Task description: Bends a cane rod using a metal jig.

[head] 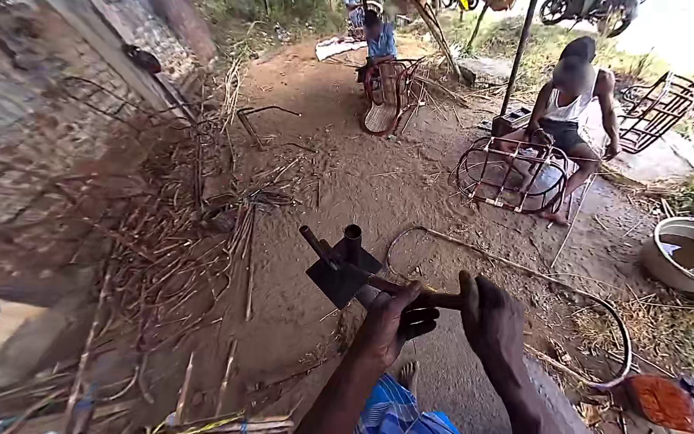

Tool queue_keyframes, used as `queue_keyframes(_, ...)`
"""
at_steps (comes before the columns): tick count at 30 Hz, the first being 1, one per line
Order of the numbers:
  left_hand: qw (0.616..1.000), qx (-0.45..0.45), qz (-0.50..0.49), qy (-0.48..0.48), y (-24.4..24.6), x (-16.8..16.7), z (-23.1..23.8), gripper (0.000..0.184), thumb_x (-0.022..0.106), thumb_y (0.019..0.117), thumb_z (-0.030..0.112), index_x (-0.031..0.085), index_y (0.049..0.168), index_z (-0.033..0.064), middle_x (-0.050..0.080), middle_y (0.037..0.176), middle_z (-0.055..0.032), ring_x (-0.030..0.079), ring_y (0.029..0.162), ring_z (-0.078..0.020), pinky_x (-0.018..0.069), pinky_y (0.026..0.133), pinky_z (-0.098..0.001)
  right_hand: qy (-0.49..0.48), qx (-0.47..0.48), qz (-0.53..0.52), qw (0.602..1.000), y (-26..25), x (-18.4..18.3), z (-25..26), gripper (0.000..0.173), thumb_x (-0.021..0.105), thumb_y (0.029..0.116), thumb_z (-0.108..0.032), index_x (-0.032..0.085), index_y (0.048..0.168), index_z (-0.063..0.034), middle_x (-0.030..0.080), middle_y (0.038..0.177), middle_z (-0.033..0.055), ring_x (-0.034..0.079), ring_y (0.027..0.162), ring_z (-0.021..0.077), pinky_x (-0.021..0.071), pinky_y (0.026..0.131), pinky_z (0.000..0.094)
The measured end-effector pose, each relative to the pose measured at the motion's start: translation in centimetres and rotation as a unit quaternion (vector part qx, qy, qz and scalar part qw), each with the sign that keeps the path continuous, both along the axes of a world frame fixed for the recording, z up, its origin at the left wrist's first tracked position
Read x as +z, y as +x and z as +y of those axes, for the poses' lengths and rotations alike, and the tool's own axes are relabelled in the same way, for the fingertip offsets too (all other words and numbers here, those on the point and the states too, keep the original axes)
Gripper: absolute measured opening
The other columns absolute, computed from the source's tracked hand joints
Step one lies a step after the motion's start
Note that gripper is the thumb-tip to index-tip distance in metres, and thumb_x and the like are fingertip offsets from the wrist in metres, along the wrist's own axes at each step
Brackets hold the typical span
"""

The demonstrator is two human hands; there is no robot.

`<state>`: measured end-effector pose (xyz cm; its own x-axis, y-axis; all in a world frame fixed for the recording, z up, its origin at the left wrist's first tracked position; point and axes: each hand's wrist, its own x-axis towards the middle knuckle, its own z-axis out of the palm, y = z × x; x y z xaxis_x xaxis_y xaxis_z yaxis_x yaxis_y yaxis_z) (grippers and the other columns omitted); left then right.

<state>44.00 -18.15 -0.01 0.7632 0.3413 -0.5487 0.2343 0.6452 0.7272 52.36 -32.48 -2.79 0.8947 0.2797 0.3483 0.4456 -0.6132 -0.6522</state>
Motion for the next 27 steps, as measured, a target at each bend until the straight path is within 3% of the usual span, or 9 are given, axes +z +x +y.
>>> queue_keyframes(5, 0.996, 0.091, -0.012, -0.001, 8.1, -0.1, -1.3, 0.028, 0.061, 0.1037, 0.022, 0.063, 0.116, -0.0025, 0.072, 0.093, -0.0157, 0.072, 0.073, -0.0213, 0.0633, 0.071, -0.0355, 0.041, 0.018, 0.175, 0.984, 11.2, -1.5, 2.3, 0.049, 0.042, 0.1013, -0.044, 0.062, 0.073, -0.0102, 0.056, 0.063, 0.0111, 0.057, 0.058, 0.031, 0.0406, 0.051, 0.057)
queue_keyframes(7, 0.995, 0.096, -0.001, 0.005, 9.2, -0.5, -1.7, 0.033, 0.059, 0.1045, 0.029, 0.06, 0.123, 0.0004, 0.072, 0.099, -0.0156, 0.073, 0.078, -0.0236, 0.0632, 0.073, -0.0393, 0.059, 0.023, 0.189, 0.98, 12.9, -2.5, 3.0, 0.047, 0.044, 0.1012, -0.047, 0.06, 0.074, -0.0121, 0.055, 0.063, 0.0098, 0.054, 0.056, 0.029, 0.0376, 0.049, 0.054)
queue_keyframes(9, 0.998, 0.045, 0.01, 0.032, 6.9, -0.5, -1.4, 0.041, 0.059, 0.1036, 0.038, 0.063, 0.124, 0.003, 0.073, 0.102, -0.0158, 0.073, 0.082, -0.0261, 0.0631, 0.072, -0.0422, 0.089, 0.034, 0.118, 0.988, 10.0, -2.3, 2.4, 0.054, 0.037, 0.1046, -0.05, 0.057, 0.07, -0.0134, 0.051, 0.058, 0.0051, 0.053, 0.053, 0.0244, 0.0403, 0.049, 0.0509)
queue_keyframes(11, 0.999, 0.007, 0.007, 0.03, 2.7, -1.2, -0.5, 0.043, 0.055, 0.1065, 0.036, 0.055, 0.131, 0.0005, 0.072, 0.105, -0.0209, 0.074, 0.088, -0.0317, 0.064, 0.074, -0.0464, 0.11, 0.049, 0.071, 0.99, 3.9, -1.9, 1.9, 0.055, 0.034, 0.1059, -0.051, 0.054, 0.068, -0.016, 0.046, 0.054, -0.0017, 0.05, 0.047, 0.0167, 0.0403, 0.044, 0.0427)
queue_keyframes(15, 0.993, 0.111, 0.005, 0.025, -2.3, -1.2, -1.0, 0.038, 0.039, 0.1109, 0.031, 0.061, 0.121, 0.0021, 0.07, 0.099, -0.0131, 0.07, 0.09, -0.02, 0.0609, 0.079, -0.0371, 0.063, 0.084, 0.05, 0.993, -4.4, -2.0, 5.5, 0.049, 0.041, 0.1013, -0.049, 0.058, 0.069, -0.016, 0.049, 0.051, -0.0019, 0.054, 0.044, 0.0167, 0.0413, 0.039, 0.0402)
queue_keyframes(19, 0.993, 0.111, -0.023, 0.037, 0.5, -0.7, -0.7, 0.049, 0.036, 0.11, 0.046, 0.059, 0.132, 0.0097, 0.068, 0.118, -0.0115, 0.067, 0.108, -0.0228, 0.0574, 0.092, -0.0442, -0.007, 0.087, 0.052, 0.995, -1.2, -2.2, 7.9, 0.044, 0.047, 0.096, -0.049, 0.057, 0.067, -0.0179, 0.051, 0.051, 0.0, 0.057, 0.045, 0.021, 0.0404, 0.038, 0.0423)
queue_keyframes(21, 0.991, 0.104, -0.011, 0.088, 4.2, -0.7, -1.1, 0.054, 0.039, 0.1064, 0.056, 0.06, 0.134, 0.0146, 0.068, 0.121, -0.0069, 0.066, 0.11, -0.0209, 0.057, 0.091, -0.0453, -0.021, 0.12, 0.106, 0.987, 2.9, -1.7, 8.3, 0.044, 0.048, 0.0973, -0.048, 0.059, 0.068, -0.0159, 0.055, 0.056, 0.0052, 0.061, 0.053, 0.0275, 0.0426, 0.043, 0.0489)
queue_keyframes(24, 0.98, 0.111, 0.022, 0.161, 6.0, -1.1, -2.0, 0.072, 0.04, 0.0986, 0.073, 0.05, 0.148, 0.0222, 0.058, 0.143, -0.0023, 0.055, 0.13, -0.0199, 0.0481, 0.106, -0.0497, 0.014, 0.148, 0.142, 0.979, 4.9, -1.6, 9.0, 0.049, 0.044, 0.1021, -0.05, 0.061, 0.072, -0.0155, 0.056, 0.061, 0.0074, 0.059, 0.057, 0.0297, 0.0397, 0.046, 0.0513)
queue_keyframes(27, 0.986, 0.086, 0.034, 0.14, 1.2, -2.4, -0.6, 0.061, 0.047, 0.0996, 0.067, 0.061, 0.135, 0.0192, 0.068, 0.122, -0.005, 0.066, 0.109, -0.021, 0.0579, 0.089, -0.0459, 0.046, 0.165, 0.124, 0.978, 0.5, -2.9, 7.1, 0.048, 0.043, 0.103, -0.052, 0.059, 0.075, -0.0169, 0.052, 0.057, 0.0026, 0.055, 0.05, 0.0228, 0.0429, 0.043, 0.0467)
